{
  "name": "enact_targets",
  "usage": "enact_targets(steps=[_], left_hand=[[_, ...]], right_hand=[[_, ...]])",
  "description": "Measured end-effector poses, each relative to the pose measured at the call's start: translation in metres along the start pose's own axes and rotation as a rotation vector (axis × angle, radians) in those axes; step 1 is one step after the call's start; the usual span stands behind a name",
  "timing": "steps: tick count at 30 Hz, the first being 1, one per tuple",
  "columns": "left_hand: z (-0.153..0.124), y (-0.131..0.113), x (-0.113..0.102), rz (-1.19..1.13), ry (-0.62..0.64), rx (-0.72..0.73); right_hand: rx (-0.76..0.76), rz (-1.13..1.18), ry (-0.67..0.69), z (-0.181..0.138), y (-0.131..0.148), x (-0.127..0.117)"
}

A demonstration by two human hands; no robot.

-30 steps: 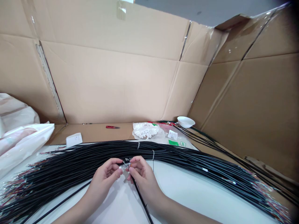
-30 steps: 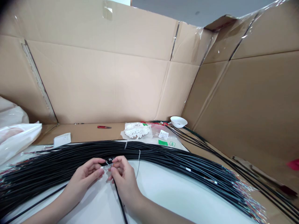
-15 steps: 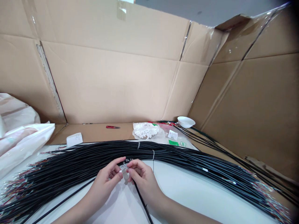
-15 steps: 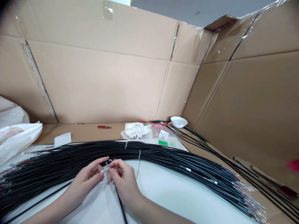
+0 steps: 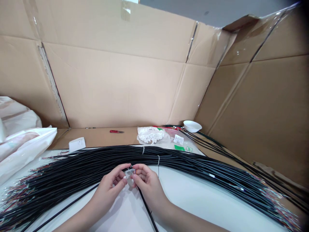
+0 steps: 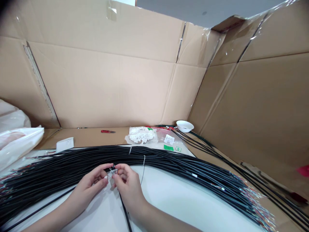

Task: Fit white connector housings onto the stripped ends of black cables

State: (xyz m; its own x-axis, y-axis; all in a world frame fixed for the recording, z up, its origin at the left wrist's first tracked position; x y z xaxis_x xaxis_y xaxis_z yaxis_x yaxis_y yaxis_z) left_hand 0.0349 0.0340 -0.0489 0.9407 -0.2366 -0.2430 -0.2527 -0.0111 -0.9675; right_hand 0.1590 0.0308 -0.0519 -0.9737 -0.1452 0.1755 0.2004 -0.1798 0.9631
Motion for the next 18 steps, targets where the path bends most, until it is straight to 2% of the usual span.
enact_targets(steps=[9,18], left_hand=[[-0.0035,-0.0063,0.0001,0.033,-0.028,0.036],[-0.0040,-0.0065,0.0025,0.111,-0.014,0.050]], right_hand=[[0.087,0.094,-0.048,0.0030,-0.0069,-0.0027],[0.047,0.073,-0.059,0.0032,0.0003,-0.0026]])
Point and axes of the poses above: each hand's wrist, its own z-axis towards the middle knuckle, its own x-axis out of the palm, y = z × x, the point moved 6 cm from there along z, towards the middle knuckle, and after that the axes turned 9 degrees about -x, right-handed, at the moved point
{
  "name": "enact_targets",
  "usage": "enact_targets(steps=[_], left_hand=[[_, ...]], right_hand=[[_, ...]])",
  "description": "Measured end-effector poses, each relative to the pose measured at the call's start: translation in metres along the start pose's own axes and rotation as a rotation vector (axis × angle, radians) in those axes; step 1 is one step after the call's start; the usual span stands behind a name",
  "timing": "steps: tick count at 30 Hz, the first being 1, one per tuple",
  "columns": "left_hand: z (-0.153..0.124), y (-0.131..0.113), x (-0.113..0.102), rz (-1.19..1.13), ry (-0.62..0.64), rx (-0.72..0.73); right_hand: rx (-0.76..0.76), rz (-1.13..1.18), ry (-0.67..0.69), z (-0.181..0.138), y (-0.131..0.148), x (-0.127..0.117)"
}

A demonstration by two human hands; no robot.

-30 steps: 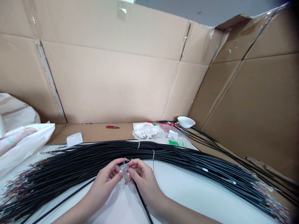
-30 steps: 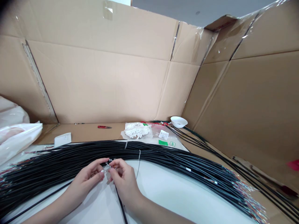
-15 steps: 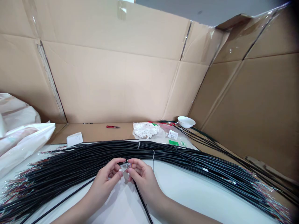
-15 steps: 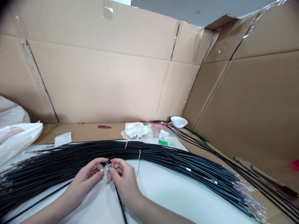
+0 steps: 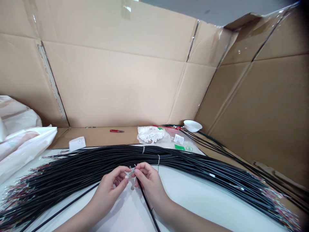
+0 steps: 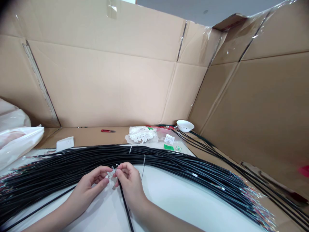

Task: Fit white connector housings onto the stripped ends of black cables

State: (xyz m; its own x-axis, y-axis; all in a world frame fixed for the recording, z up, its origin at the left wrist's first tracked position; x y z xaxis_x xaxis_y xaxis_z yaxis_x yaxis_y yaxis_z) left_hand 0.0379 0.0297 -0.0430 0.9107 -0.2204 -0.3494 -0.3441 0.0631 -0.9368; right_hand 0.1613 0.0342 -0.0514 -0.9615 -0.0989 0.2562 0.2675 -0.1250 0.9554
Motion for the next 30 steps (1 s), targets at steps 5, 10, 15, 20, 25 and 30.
enact_targets(steps=[5,10,15,20,25,30], left_hand=[[0.001,0.003,0.000,-0.015,0.016,-0.046],[0.001,0.004,-0.002,-0.068,-0.028,-0.027],[0.003,0.006,-0.004,-0.234,-0.024,-0.045],[0.006,0.006,-0.005,-0.297,0.026,-0.061],[0.007,0.010,-0.002,-0.327,0.086,-0.075],[0.005,0.010,-0.001,-0.300,0.103,-0.054]], right_hand=[[-0.044,-0.031,0.077,-0.002,0.005,0.004],[-0.066,-0.177,0.134,-0.003,0.006,0.003],[-0.141,-0.322,0.162,-0.002,0.010,0.003],[-0.137,-0.331,0.157,-0.003,0.012,0.003],[-0.144,-0.366,0.138,-0.004,0.012,0.002],[-0.131,-0.368,0.132,-0.003,0.012,0.002]])
Point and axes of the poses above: each hand's wrist, its own z-axis towards the middle knuckle, its own x-axis out of the palm, y = z × x, the point moved 6 cm from there along z, towards the middle knuckle, and after that the axes turned 9 degrees about -x, right-handed, at the moved point
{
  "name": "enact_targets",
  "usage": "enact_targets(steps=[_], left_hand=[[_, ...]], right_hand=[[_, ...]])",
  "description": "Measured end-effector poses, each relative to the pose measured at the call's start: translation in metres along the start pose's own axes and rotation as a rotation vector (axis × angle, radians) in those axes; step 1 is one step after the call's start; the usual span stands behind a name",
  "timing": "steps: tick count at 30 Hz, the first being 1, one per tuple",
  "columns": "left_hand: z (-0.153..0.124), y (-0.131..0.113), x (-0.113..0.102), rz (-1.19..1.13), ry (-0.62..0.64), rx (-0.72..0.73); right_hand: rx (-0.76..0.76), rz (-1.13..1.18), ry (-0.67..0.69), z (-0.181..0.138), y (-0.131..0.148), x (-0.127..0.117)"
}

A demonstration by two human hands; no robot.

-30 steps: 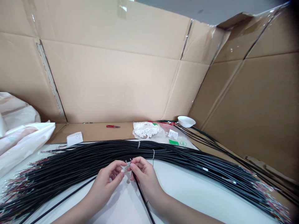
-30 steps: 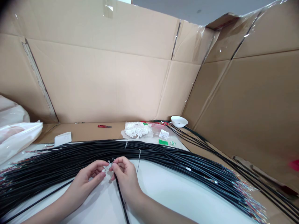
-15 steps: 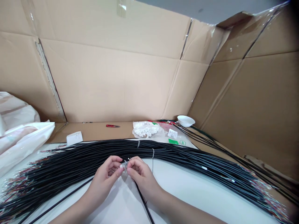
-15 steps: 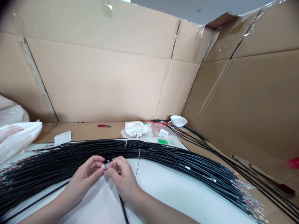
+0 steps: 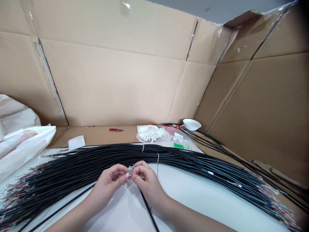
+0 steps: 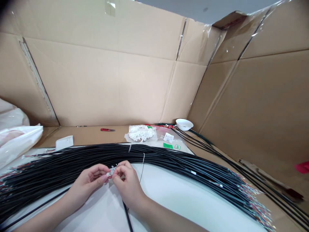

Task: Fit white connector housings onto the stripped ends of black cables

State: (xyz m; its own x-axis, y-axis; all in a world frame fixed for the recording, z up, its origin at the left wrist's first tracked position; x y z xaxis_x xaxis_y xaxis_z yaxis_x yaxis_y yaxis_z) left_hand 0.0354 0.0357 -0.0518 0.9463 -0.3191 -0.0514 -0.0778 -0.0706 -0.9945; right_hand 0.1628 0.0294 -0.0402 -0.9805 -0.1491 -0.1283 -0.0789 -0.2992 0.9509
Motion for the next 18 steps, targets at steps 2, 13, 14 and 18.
enact_targets(steps=[2,13,14,18], left_hand=[[-0.0006,-0.0009,0.0003,0.020,-0.005,0.004],[-0.0004,-0.0040,0.0011,0.102,-0.028,0.027],[-0.0007,-0.0042,0.0010,0.112,-0.031,0.031],[-0.0017,-0.0056,0.0010,0.147,-0.034,0.042]], right_hand=[[0.007,-0.002,0.001,-0.0001,0.0003,0.0001],[0.037,-0.007,0.018,0.0005,0.0015,0.0011],[0.037,-0.008,0.016,0.0008,0.0011,0.0011],[0.040,0.001,0.009,0.0008,-0.0017,0.0007]])
Point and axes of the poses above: each hand's wrist, its own z-axis towards the middle knuckle, its own x-axis out of the palm, y = z × x, the point moved 6 cm from there along z, towards the middle knuckle, and after that the axes turned 9 degrees about -x, right-handed, at the moved point
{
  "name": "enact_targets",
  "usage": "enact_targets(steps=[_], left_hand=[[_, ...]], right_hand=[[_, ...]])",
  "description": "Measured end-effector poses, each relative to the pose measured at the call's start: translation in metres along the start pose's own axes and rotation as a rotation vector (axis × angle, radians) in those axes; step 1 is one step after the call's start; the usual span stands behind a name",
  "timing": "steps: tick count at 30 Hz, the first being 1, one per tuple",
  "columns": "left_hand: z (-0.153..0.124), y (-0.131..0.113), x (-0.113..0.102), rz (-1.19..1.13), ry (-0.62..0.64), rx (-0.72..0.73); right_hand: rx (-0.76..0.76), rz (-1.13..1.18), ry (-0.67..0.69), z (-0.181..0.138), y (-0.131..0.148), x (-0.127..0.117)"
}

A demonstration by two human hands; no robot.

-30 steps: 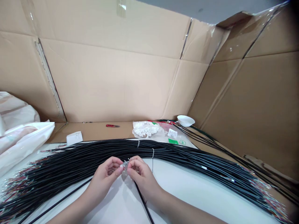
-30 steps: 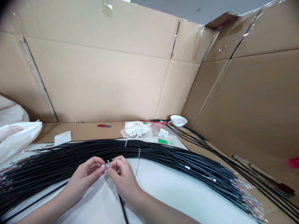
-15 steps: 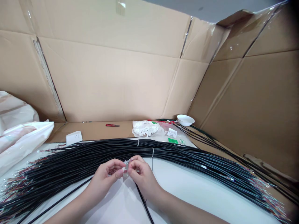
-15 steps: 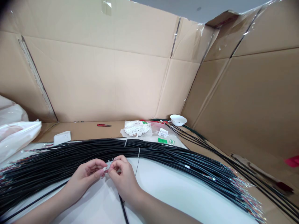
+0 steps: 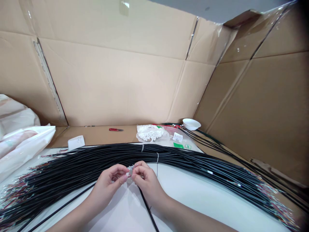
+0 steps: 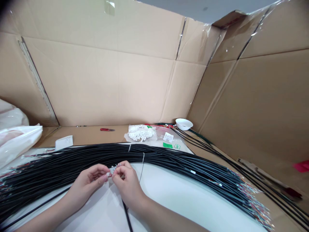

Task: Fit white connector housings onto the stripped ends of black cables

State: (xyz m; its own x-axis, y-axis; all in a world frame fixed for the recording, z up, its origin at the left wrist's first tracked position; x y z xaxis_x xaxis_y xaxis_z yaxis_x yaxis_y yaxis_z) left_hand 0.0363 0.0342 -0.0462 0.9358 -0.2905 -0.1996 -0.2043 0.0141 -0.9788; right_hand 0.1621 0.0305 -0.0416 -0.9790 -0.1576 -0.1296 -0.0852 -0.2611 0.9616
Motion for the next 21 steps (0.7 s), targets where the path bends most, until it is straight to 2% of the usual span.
enact_targets(steps=[14,21], left_hand=[[-0.0028,-0.0060,-0.0004,0.146,-0.056,0.032],[-0.0021,-0.0051,-0.0005,0.123,-0.052,0.031]], right_hand=[[0.010,0.016,0.003,-0.0016,0.0015,0.0010],[0.010,0.026,0.001,-0.0010,0.0005,-0.0002]])
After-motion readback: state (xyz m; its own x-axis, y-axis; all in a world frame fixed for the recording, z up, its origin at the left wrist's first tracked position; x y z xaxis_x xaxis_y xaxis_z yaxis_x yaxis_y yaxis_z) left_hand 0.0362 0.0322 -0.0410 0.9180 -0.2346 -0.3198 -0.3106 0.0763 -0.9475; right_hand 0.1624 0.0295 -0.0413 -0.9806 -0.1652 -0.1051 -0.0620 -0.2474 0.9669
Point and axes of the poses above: each hand's wrist, its own z-axis towards the middle knuckle, its own x-axis out of the palm, y = z × x, the point moved 6 cm from there along z, towards the middle knuckle, and after that the axes turned 9 degrees about -x, right-handed, at the moved point
